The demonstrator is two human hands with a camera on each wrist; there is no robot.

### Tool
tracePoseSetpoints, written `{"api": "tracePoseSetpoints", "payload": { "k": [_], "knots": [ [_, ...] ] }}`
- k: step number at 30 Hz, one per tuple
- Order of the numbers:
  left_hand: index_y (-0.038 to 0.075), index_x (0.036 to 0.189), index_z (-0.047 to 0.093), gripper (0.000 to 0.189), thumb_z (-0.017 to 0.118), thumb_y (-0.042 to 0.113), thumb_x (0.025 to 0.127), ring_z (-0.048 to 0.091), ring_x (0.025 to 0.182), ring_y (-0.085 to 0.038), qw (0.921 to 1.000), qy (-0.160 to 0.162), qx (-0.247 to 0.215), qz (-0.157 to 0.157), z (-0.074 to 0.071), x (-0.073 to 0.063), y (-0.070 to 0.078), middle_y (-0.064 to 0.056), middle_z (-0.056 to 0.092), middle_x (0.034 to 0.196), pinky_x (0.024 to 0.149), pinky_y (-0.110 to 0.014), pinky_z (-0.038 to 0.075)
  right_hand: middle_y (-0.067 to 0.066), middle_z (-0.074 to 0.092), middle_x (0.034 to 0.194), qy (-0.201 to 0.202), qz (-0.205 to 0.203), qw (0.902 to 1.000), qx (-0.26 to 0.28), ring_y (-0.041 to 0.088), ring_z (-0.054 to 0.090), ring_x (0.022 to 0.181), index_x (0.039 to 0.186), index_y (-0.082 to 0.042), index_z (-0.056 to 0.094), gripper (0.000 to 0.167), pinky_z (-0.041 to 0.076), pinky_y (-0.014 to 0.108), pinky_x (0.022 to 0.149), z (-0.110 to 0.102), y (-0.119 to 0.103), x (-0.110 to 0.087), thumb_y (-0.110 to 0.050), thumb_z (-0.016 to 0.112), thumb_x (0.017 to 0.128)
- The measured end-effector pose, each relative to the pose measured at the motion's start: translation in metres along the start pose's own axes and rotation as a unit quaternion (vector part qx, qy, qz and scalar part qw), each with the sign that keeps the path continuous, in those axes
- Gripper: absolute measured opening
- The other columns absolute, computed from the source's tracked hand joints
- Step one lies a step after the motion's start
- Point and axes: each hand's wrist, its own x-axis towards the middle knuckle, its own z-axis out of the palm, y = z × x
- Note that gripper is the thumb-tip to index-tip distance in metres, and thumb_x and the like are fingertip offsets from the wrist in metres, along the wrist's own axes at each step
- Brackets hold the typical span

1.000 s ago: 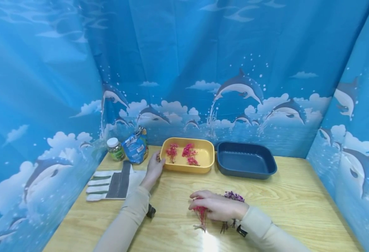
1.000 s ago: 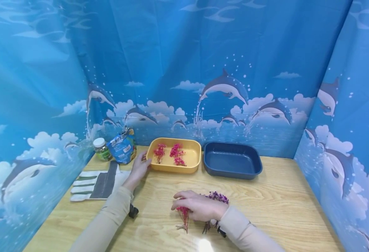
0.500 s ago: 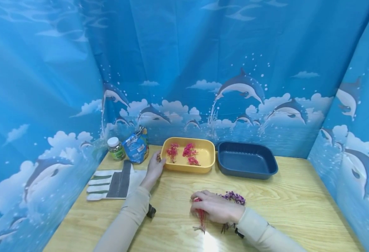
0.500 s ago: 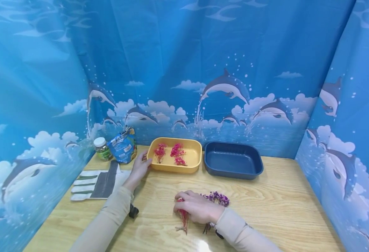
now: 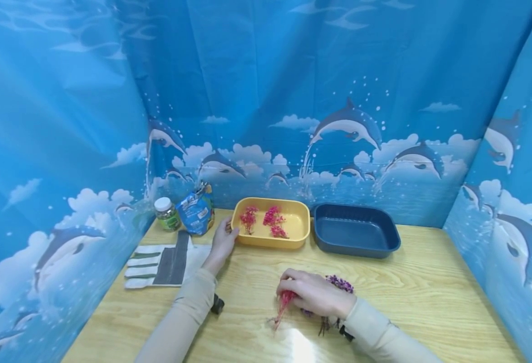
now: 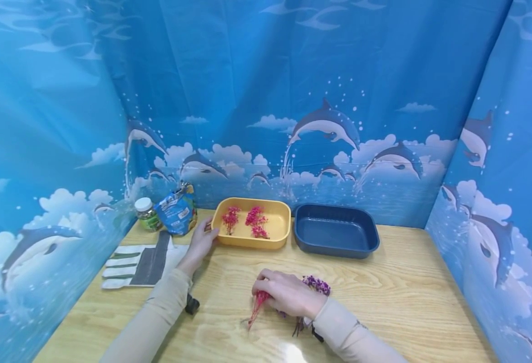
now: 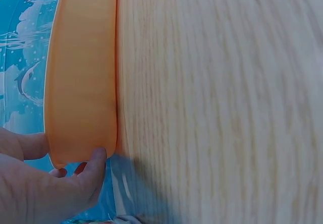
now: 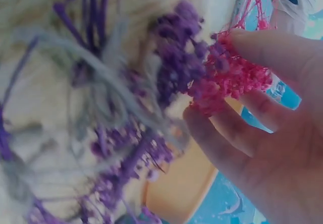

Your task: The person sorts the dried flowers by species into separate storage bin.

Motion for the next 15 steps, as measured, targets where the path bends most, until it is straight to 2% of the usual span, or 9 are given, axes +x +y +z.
{"api": "tracePoseSetpoints", "payload": {
  "k": [7, 12, 15],
  "knots": [
    [0.002, 0.163, 0.031, 0.058, 0.050, 0.012, 0.110, 0.043, 0.151, -0.041, 1.0000, 0.007, 0.001, 0.000, 0.000, 0.000, -0.001, -0.025, 0.042, 0.162, 0.124, -0.052, 0.045, 0.002, 0.066, 0.131, 0.055, -0.009, 0.9985, 0.000, 0.019, 0.070, 0.112, 0.126, -0.022, 0.072, 0.040, 0.064, 0.039, 0.095, -0.018, 0.003, -0.003, -0.008, 0.079, 0.089],
    [0.002, 0.163, 0.030, 0.058, 0.050, 0.011, 0.109, 0.043, 0.150, -0.041, 1.0000, 0.005, -0.005, 0.000, 0.000, -0.001, 0.001, -0.026, 0.041, 0.163, 0.122, -0.052, 0.046, 0.005, 0.065, 0.133, 0.096, 0.001, 0.9954, 0.007, 0.019, 0.070, 0.110, 0.127, -0.019, 0.071, 0.041, 0.064, 0.040, 0.096, -0.033, 0.008, -0.004, -0.007, 0.080, 0.089],
    [0.002, 0.163, 0.030, 0.058, 0.050, 0.011, 0.109, 0.045, 0.149, -0.042, 1.0000, 0.006, -0.008, -0.001, 0.001, 0.000, 0.001, -0.026, 0.042, 0.162, 0.121, -0.052, 0.047, 0.004, 0.064, 0.134, 0.113, 0.015, 0.9933, 0.018, 0.016, 0.070, 0.108, 0.128, -0.018, 0.071, 0.042, 0.064, 0.037, 0.093, -0.041, 0.011, -0.005, -0.007, 0.080, 0.089]
  ]
}}
